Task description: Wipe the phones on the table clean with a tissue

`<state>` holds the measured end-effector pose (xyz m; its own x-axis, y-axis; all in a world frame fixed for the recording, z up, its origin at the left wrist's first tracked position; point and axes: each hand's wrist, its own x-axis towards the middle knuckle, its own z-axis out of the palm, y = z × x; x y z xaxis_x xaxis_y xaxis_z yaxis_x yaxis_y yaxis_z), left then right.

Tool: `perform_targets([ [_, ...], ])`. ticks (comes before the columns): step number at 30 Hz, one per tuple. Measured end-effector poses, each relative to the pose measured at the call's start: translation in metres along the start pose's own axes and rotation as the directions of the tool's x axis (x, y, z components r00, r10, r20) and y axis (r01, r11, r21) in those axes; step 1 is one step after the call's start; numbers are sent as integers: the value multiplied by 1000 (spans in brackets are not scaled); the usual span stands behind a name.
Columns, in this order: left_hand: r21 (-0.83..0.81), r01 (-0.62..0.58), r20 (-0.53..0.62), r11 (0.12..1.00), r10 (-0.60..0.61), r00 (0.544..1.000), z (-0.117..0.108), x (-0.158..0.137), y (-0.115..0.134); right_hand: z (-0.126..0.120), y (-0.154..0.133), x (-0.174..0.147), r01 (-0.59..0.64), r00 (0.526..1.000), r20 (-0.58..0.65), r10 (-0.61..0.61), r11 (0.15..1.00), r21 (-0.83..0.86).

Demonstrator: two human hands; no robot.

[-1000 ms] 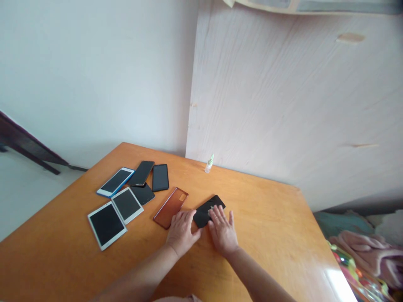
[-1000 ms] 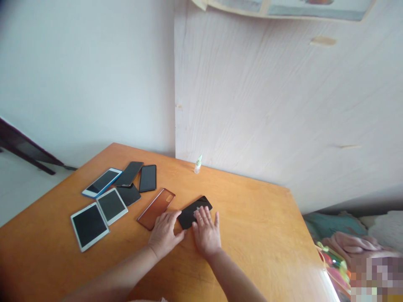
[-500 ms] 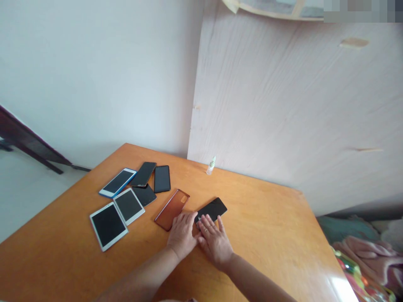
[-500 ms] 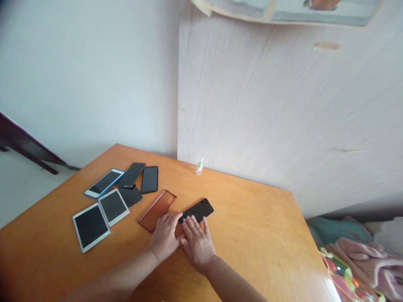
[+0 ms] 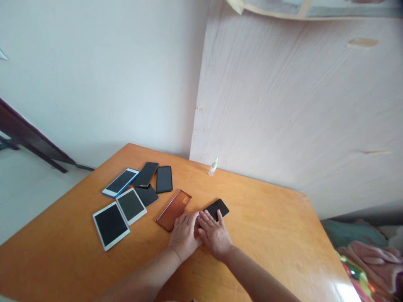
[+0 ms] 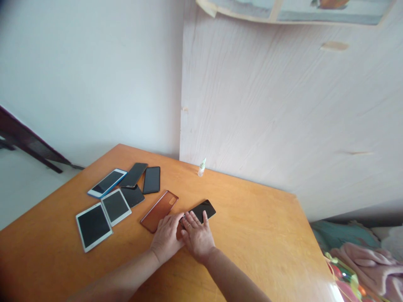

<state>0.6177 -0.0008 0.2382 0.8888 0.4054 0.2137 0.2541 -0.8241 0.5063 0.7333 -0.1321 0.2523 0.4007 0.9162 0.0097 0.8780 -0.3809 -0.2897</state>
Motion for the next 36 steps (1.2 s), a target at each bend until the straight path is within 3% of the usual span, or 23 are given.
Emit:
perform_targets([
  [2,1,0,-5,1000,0,1000,-1,0,1,-7,13,11,-159,987,-20,159,987,-24],
  [5,6,2,-9,1000,-2,1000,-2,1,2,-14,28,23,-422,905,-71,418,905,-56],
  [7,3,7,2,1000,-7,1000,-2,1,2,-10,23,20,-377,925,-64,374,925,-46],
  [9,-1,16,20,1000,-16,1000,-2,1,2,-3,10,10,-182,983,-26,182,983,-13],
  [11,0,22,34,1000,-22,999,-1,1,1,2,1,0,-18,1000,8,17,1000,25],
  [12,1,21,34,1000,-21,999,-1,1,1,3,2,-3,9,1000,12,-9,999,34],
  [13,2,17,31,1000,-17,999,-1,0,1,2,6,-3,-11,1000,5,11,999,31],
  [15,6,4,20,1000,-4,1000,-1,0,2,-1,21,-1,-172,984,-48,172,985,-1],
  [17,15,-10,15,1000,9,1000,-2,1,2,-1,34,2,-374,921,-129,368,927,-29],
  [19,31,-19,16,999,19,1000,-2,1,2,4,36,-1,-466,873,-184,452,884,-38],
  [21,48,-19,25,999,18,1000,-3,1,3,16,21,-13,-415,895,-197,400,909,-40],
  [25,81,-14,60,997,9,998,-4,1,3,35,-12,-39,-192,968,-166,186,981,-20],
  [28,105,-34,72,994,27,997,-5,2,3,29,-5,-33,-310,934,-190,302,951,-10],
  [30,116,-49,74,992,40,996,-5,3,3,19,8,-20,-485,854,-216,474,875,4],
  [32,119,-59,76,991,51,996,-5,3,2,13,15,-11,-578,795,-211,569,816,23],
  [34,122,-67,79,990,57,995,-5,3,1,14,7,-12,-582,792,-201,577,812,38],
  [36,131,-74,82,989,63,995,-5,3,-1,22,-13,-23,-512,838,-192,511,858,50],
])
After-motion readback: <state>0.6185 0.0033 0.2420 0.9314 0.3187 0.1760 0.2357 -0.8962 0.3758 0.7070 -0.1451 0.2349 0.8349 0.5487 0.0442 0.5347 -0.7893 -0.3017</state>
